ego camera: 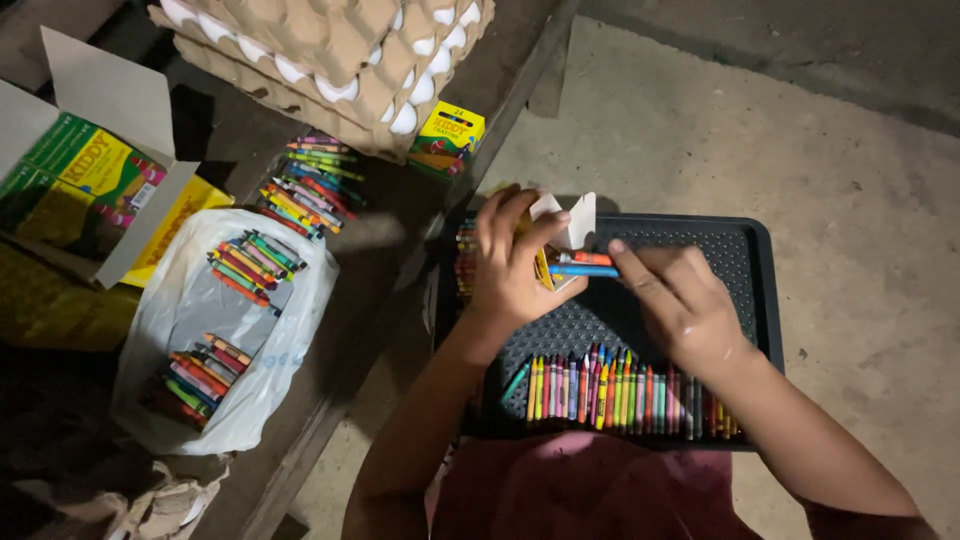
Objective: Sort various crayons into a cardboard box.
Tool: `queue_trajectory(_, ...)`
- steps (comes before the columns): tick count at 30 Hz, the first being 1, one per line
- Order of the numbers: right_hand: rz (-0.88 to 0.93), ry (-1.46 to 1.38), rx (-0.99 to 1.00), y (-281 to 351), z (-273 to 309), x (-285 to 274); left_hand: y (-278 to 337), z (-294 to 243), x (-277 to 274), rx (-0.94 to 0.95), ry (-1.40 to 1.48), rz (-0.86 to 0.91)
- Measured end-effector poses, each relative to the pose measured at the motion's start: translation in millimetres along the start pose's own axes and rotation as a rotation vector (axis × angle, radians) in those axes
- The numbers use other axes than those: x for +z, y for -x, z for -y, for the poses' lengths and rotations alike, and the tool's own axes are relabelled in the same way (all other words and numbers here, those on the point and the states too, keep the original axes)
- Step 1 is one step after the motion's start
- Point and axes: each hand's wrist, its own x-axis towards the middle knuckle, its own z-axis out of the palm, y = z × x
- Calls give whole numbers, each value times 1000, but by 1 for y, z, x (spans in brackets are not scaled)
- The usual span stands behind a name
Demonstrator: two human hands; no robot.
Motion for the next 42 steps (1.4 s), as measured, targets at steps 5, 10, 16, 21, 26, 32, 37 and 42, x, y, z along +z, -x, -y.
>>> queue_trajectory(5,71,125,2,-7,8,-12,1,-1,1,19,-57,-35)
queue_trajectory(10,95,154,-8,-14,15,-19,0,-4,4,18,-77,-47)
queue_trajectory(16,137,298,-74,-18,26,-16,1,-8,13,4,-142,-35)
queue_trajectory(21,122,335,-167,-25,24,-18,-1,-8,11,27,-134,-100)
queue_trajectory(26,138,386,-216,-27,23,-22,-3,-10,9,16,-113,-90)
queue_trajectory(32,172,449,-257,-32,20,-33,-7,-15,7,14,-112,-97)
queue_trajectory(37,202,492,-340,-30,17,-28,-5,-16,8,2,-103,-92)
queue_trajectory(42,250,385,-365,-22,10,-10,0,-21,13,-24,-107,-65)
